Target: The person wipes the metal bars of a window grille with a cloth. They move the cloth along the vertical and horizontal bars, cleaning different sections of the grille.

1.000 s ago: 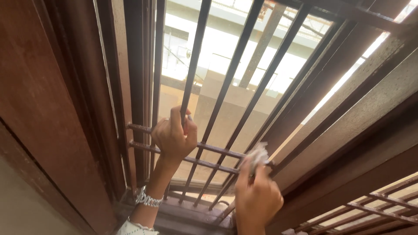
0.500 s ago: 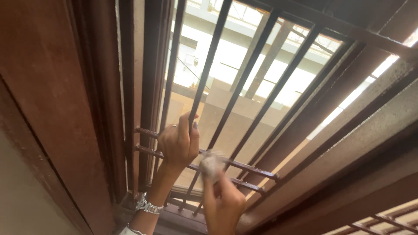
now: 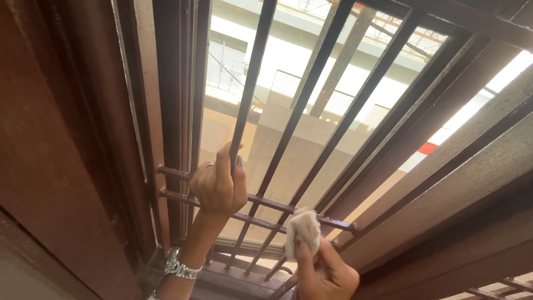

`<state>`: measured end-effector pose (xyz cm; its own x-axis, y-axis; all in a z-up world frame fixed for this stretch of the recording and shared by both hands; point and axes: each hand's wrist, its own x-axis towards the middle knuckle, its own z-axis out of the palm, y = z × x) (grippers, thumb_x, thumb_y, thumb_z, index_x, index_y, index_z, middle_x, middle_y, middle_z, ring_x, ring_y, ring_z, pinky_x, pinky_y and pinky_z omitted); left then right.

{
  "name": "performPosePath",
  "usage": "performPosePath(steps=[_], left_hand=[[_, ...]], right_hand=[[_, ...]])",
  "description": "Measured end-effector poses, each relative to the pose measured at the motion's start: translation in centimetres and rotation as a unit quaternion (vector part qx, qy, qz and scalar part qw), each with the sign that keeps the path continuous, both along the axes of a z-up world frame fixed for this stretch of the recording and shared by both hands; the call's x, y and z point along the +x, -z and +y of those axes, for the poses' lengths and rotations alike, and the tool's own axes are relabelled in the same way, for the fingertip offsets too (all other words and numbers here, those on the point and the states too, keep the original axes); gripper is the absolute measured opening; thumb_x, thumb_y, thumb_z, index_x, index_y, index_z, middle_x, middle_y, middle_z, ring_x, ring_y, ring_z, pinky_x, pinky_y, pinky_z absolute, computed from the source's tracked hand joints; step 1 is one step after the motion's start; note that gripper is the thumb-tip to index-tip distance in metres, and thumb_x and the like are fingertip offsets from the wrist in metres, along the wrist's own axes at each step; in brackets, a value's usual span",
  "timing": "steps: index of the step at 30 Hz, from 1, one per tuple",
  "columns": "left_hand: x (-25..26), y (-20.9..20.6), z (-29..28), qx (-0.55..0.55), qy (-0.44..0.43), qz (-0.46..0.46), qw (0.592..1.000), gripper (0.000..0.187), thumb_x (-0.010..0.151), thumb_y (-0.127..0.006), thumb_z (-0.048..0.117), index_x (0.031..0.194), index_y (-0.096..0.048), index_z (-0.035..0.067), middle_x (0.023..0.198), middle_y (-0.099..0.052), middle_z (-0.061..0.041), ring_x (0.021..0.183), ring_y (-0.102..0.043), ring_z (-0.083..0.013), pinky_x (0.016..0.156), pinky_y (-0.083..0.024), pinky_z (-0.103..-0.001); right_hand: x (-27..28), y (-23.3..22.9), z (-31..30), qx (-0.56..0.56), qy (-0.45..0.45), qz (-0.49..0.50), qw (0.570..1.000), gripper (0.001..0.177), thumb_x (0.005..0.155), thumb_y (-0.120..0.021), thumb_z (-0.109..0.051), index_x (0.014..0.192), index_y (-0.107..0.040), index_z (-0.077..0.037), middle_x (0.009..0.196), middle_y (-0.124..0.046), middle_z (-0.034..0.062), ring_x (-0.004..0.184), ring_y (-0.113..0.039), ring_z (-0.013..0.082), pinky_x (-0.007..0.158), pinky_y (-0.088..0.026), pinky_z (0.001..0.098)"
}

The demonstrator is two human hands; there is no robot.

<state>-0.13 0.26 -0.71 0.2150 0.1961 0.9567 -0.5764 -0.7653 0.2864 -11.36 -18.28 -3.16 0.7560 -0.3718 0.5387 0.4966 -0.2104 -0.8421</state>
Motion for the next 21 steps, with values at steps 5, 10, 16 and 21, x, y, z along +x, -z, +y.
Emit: performPosePath(steps=[5, 10, 16, 21], left_hand=[[0.7, 0.4, 0.0, -0.009, -0.001, 0.018, 1.000, 0.030, 0.098, -0.051, 0.010, 0.122, -0.065, -0.001, 0.051, -0.053, 0.002, 0.038, -0.048, -0.0140, 0.048, -0.035, -0.032], [0.4, 1.0, 0.1, 0.004, -0.047, -0.007, 0.999, 0.032, 0.103, -0.052, 0.015, 0.130, -0.062, 0.002, 0.057, -0.053, -0.002, 0.050, -0.053, -0.0205, 0.060, -0.044, -0.036], [0.3, 0.8, 0.4, -0.008, 0.011, 0.023, 1.000, 0.035, 0.097, -0.053, 0.011, 0.127, -0.061, -0.006, 0.053, -0.056, -0.002, 0.042, -0.054, -0.0182, 0.051, -0.041, -0.034], [-0.4, 0.4, 0.5, -0.002, 0.019, -0.008, 1.000, 0.037, 0.098, -0.053, 0.010, 0.132, -0.057, -0.004, 0.062, -0.059, -0.003, 0.050, -0.057, -0.0189, 0.057, -0.043, -0.033]], right_hand=[[2.4, -0.3, 2.4, -0.110, 0.259, 0.026, 0.959, 0.022, 0.088, -0.074, -0.007, 0.109, -0.078, -0.002, 0.064, -0.071, 0.0021, 0.052, -0.062, 0.0046, 0.048, -0.046, 0.0212], [0.9, 0.3, 5.1, -0.114, 0.051, -0.035, 0.992, 0.021, 0.082, -0.081, -0.005, 0.103, -0.080, -0.004, 0.066, -0.060, 0.0016, 0.060, -0.049, 0.0051, 0.053, -0.037, 0.0243], [2.3, -3.7, 4.8, -0.205, 0.252, -0.151, 0.934, 0.027, 0.093, -0.076, -0.007, 0.119, -0.073, 0.001, 0.090, -0.057, 0.0060, 0.073, -0.049, 0.0138, 0.062, -0.038, 0.0267], [1.3, -3.5, 4.7, -0.306, 0.260, -0.096, 0.911, 0.017, 0.089, -0.080, -0.012, 0.102, -0.077, -0.002, 0.095, -0.060, 0.0052, 0.083, -0.054, 0.0147, 0.071, -0.042, 0.0271]])
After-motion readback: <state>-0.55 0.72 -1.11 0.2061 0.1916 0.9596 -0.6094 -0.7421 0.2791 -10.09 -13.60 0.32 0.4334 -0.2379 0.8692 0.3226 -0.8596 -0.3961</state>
